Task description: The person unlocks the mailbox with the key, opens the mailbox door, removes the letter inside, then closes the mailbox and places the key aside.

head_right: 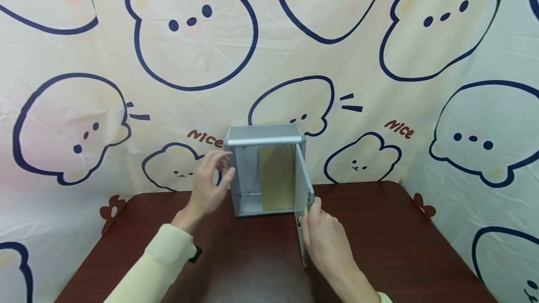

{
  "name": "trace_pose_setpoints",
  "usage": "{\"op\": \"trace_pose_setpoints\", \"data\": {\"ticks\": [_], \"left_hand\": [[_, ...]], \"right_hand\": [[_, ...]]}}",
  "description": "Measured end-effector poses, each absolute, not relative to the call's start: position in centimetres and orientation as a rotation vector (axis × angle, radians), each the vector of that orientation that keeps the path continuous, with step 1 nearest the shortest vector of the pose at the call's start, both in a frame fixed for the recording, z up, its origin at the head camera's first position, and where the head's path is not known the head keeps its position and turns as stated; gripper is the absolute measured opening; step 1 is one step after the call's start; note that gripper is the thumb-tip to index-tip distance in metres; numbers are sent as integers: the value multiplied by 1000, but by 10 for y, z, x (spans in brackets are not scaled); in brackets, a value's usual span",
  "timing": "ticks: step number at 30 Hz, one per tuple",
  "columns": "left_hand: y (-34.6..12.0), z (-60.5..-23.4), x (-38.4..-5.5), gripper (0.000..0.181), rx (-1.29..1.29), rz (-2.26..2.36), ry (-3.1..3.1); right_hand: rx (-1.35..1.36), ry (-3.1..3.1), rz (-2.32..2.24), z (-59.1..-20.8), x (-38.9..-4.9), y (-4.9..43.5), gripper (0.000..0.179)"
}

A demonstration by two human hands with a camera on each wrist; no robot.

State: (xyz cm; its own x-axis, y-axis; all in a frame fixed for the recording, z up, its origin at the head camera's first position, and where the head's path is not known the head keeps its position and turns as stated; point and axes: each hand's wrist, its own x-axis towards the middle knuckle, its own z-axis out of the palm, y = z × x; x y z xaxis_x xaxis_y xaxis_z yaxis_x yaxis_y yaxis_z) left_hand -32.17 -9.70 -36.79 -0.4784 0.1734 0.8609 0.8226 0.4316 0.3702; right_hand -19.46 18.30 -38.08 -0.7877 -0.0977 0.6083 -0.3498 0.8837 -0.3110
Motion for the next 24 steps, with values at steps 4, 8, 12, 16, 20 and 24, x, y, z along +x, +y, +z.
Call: {"op": "trace_pose_setpoints", "data": {"ticks": [4, 8, 12, 16, 20, 24], "left_hand": [[-80, -388, -316, 35, -862, -1126, -1977], [-65, -406, -318, 34, -846, -1248, -2055], [-51, -421, -323, 37, -798, -1343, -2160], [-39, -433, -330, 41, -703, -1410, -2253], [-28, -440, -336, 45, -569, -1434, -2306], [-20, -445, -341, 45, -446, -1473, -2322]], "right_hand": [[320, -2444, 551, -379, -194, 184, 16], [321, -2454, 553, -378, -194, 183, 16], [320, -2455, 553, -379, -194, 183, 17], [315, -2477, 570, -380, -195, 183, 17], [310, -2487, 576, -381, -195, 182, 16], [310, -2482, 577, -381, -195, 182, 15]]}}
